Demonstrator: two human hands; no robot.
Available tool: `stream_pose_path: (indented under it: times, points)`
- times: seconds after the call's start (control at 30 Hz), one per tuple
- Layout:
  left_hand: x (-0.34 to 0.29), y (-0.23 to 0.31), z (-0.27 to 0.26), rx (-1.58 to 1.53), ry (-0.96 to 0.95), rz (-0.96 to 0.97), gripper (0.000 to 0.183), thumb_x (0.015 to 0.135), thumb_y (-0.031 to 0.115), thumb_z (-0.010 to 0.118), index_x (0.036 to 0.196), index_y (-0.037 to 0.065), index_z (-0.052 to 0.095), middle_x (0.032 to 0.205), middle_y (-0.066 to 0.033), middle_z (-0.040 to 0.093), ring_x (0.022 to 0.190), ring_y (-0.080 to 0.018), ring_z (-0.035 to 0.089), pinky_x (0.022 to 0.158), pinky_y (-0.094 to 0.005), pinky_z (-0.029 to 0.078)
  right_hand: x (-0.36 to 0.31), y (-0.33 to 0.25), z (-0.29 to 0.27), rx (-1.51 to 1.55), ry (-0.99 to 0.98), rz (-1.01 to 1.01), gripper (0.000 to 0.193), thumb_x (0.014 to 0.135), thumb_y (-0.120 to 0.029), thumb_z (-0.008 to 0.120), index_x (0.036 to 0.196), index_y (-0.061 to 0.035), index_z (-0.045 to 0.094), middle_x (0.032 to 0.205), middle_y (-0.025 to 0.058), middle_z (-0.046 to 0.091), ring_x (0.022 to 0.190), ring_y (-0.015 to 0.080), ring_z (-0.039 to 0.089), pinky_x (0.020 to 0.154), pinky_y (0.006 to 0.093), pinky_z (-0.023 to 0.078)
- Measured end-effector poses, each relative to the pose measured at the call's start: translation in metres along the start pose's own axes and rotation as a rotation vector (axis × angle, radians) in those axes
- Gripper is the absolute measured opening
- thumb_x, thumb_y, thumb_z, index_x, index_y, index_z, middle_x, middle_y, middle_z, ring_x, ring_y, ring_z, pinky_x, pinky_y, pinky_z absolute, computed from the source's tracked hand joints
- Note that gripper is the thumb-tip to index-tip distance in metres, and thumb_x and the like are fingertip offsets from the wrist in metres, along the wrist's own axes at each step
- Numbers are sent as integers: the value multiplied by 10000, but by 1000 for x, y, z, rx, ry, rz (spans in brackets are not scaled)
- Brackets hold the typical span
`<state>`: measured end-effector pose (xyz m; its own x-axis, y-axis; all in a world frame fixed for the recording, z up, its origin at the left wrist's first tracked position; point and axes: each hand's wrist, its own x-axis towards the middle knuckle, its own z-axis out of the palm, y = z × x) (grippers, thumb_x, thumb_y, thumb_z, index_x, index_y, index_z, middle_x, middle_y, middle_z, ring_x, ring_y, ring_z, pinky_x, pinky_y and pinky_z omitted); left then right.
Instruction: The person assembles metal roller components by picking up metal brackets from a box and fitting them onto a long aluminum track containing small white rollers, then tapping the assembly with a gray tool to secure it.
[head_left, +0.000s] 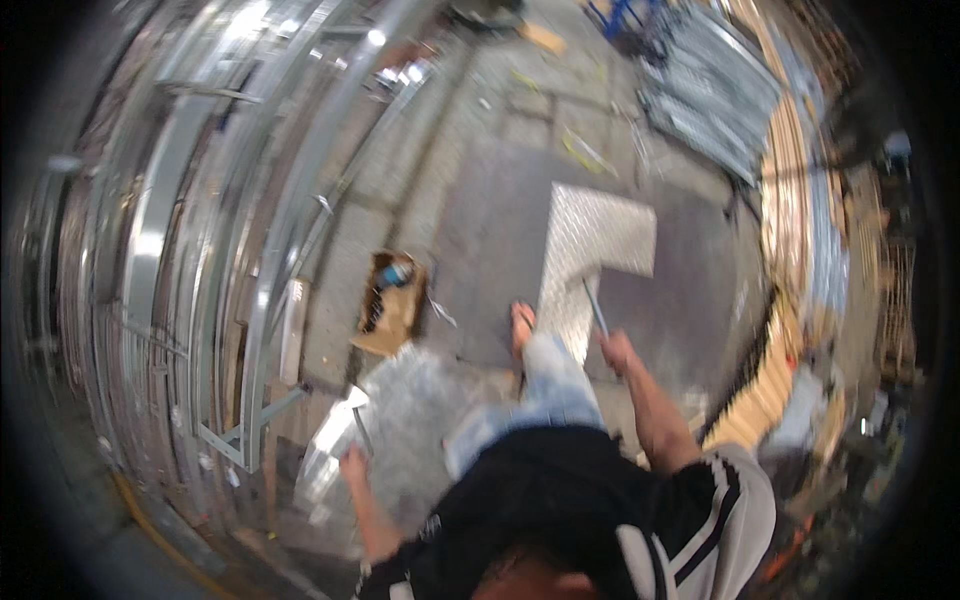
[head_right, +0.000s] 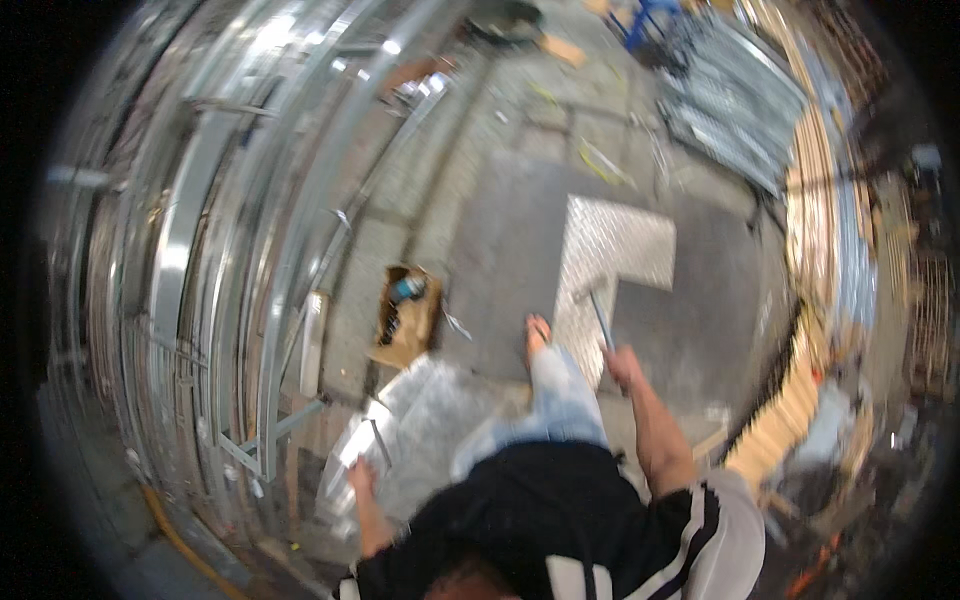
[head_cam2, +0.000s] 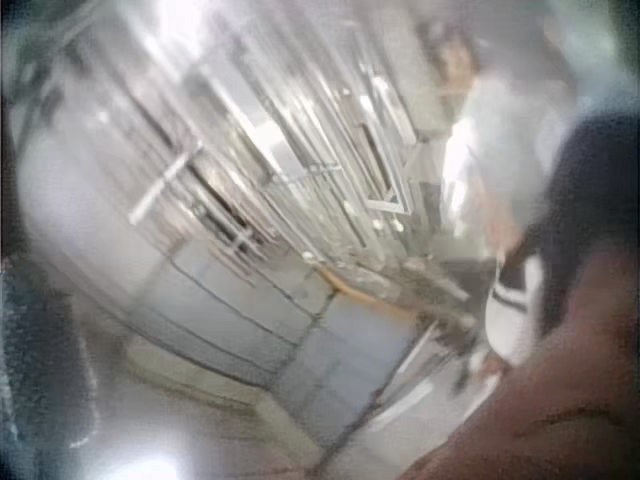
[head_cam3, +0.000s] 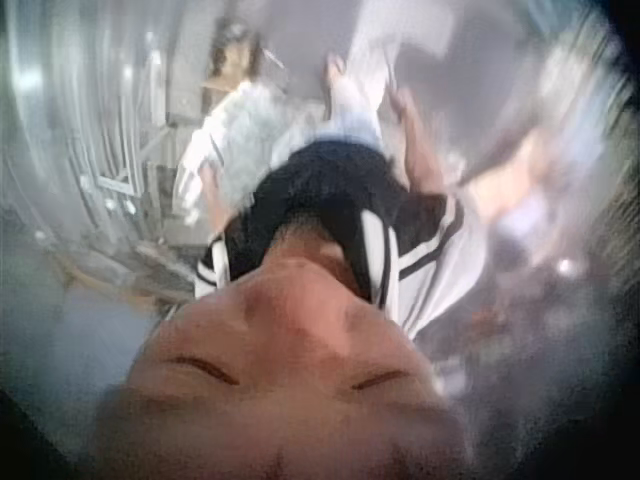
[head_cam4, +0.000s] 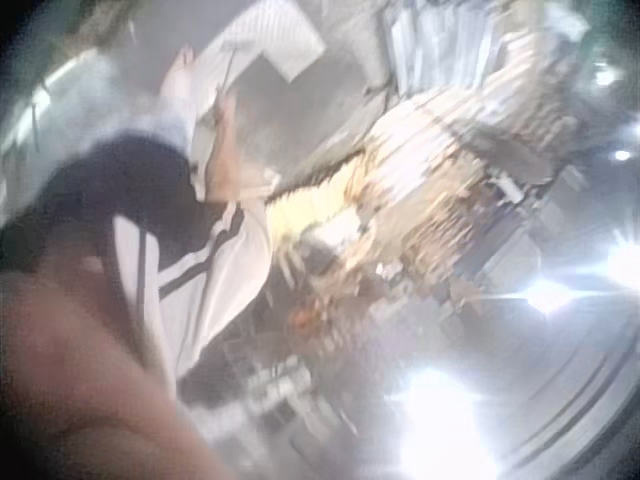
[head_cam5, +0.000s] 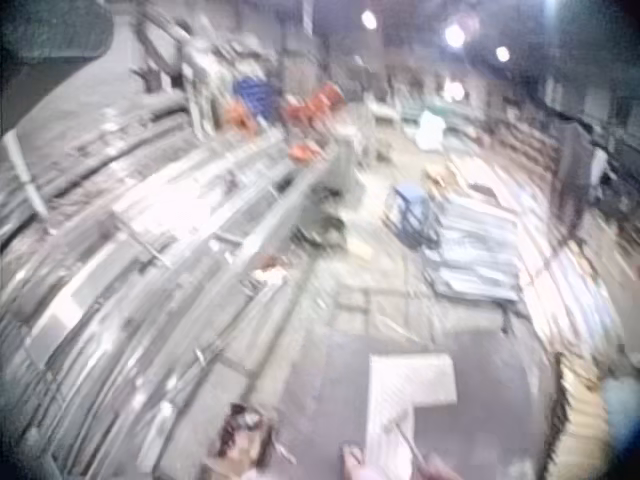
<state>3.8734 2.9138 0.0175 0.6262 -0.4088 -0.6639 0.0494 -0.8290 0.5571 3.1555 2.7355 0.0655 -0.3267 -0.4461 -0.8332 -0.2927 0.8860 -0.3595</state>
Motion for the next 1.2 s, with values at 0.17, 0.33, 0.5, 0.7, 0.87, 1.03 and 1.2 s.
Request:
stream_pose_path:
  times: [0.17, 0.33, 0.5, 0.7, 0.87, 1.03, 1.2]
  points:
    - [-30, 205, 189, 215, -368, 31, 477, 933, 389, 675, 1137, -34, 591, 916, -123, 670, 673, -213, 684, 541, -311, 526, 13, -76, -87, 423, 25, -220, 484, 950, -491, 638, 717, -80, 530, 584, 12, 482, 452, 125, 455, 410, 318, 368]
    - [-28, 333, 306, 302, -405, -26, 466, 935, 379, 667, 1156, -24, 587, 946, -145, 679, 676, -234, 685, 559, -348, 550, 102, -164, -160, 149, 431, -198, 542, 893, -507, 676, 788, 23, 630, 642, 101, 591, 497, 200, 547, 465, 391, 436]
    - [44, 421, 423, 380, -495, -71, 461, 917, 382, 687, 1129, -18, 599, 909, -150, 678, 677, -248, 686, 553, -373, 565, 199, -197, -183, 89, 407, 49, 404, 873, -354, 720, 684, -19, 596, 603, 93, 564, 470, 189, 531, 436, 386, 403]
    - [116, 656, 591, 506, -485, 114, 422, 884, 334, 717, 973, -69, 630, 789, -120, 655, 592, -220, 635, 441, -338, 457, 221, -214, -211, 534, 57, 623, 437, 901, -309, 645, 582, -24, 552, 445, 116, 467, 328, 263, 462, 355, 439, 337]
    - [92, 934, 757, 370, -505, 448, 460, 918, 353, 707, 1080, -70, 625, 872, -108, 667, 634, -145, 619, 547, -283, 495, 234, -268, -251, 894, 95, 581, 388, 910, -303, 602, 624, -49, 538, 464, 120, 459, 335, 254, 434, 348, 448, 318]
    - [84, 1107, 921, 370, -497, 632, 430, 936, 334, 693, 1071, -68, 627, 818, -68, 647, 618, -110, 580, 529, -261, 459, 369, -343, -322, 953, 133, 321, 289, 843, -246, 617, 644, -53, 539, 501, 120, 483, 348, 257, 429, 351, 429, 331]
    - [111, 1143, 1035, 350, -487, 595, 307, 902, 310, 723, 861, 20, 634, 596, -30, 560, 464, -132, 532, 420, -294, 413, 574, -489, -486, 566, 101, 467, 358, 869, -321, 651, 691, -17, 589, 563, 118, 533, 399, 217, 481, 370, 433, 354]
